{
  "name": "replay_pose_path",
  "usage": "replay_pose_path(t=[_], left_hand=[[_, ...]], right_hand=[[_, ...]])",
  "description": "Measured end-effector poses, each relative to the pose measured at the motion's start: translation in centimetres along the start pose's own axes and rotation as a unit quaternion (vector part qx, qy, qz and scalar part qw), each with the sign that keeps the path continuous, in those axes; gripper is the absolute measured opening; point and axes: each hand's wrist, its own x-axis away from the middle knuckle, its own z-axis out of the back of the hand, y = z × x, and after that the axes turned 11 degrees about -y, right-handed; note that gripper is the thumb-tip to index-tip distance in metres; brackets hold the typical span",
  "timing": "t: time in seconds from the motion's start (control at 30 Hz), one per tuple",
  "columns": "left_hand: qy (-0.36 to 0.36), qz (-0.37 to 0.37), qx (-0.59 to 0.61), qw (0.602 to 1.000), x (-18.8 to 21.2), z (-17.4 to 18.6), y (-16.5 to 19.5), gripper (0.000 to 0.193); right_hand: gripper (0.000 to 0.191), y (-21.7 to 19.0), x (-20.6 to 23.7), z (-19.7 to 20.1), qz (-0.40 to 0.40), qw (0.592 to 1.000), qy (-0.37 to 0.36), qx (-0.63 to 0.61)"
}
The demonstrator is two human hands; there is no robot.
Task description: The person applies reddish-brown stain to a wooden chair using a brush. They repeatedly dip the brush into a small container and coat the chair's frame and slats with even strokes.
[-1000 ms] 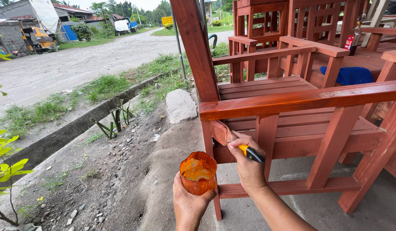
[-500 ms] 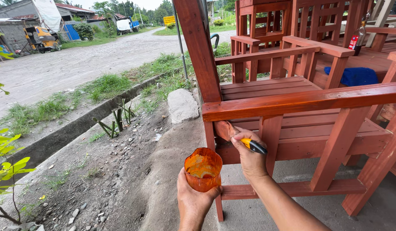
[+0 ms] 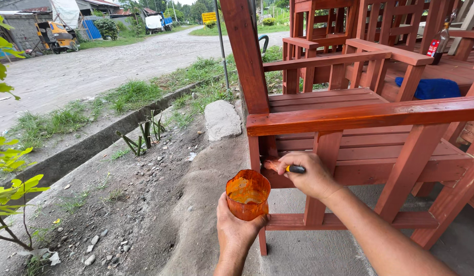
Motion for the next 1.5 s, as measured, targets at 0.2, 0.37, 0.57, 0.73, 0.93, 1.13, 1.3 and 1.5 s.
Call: replay_pose_path(t=[0.2,0.37,0.57,0.73,0.93,1.13,1.3,1.5], left_hand=[[0.003,0.026,-0.009,1.000,0.2,0.4,1.1,0.114],[0.001,-0.004,-0.021,1.000,0.5,0.4,1.6,0.110],[-0.001,0.008,-0.034,0.999,0.3,0.5,1.2,0.110],[0.000,0.004,-0.021,1.000,0.9,0.0,0.7,0.116],[0.002,0.013,-0.026,1.000,0.9,0.9,0.3,0.113],[-0.011,0.026,-0.033,0.999,1.0,0.6,0.6,0.118],[-0.007,0.022,-0.025,0.999,0.8,0.7,0.5,0.116],[-0.008,0.005,0.019,1.000,0.4,0.2,0.1,0.108]], right_hand=[[0.014,-1.3,-1.9,0.7,-0.102,0.993,-0.052,0.037],[0.017,-0.8,-2.0,1.4,0.029,0.998,0.019,0.046],[0.016,0.3,-2.2,0.5,-0.053,0.999,-0.014,0.000],[0.016,1.0,-1.1,0.3,-0.026,0.999,-0.021,0.014],[0.019,0.6,0.2,0.8,-0.067,0.996,0.017,0.056],[0.019,-0.4,-0.3,-0.8,-0.045,0.999,0.010,0.028],[0.020,-0.2,-0.3,0.1,0.079,0.988,0.094,0.096],[0.016,0.4,-0.2,1.0,0.021,0.992,0.122,-0.006]])
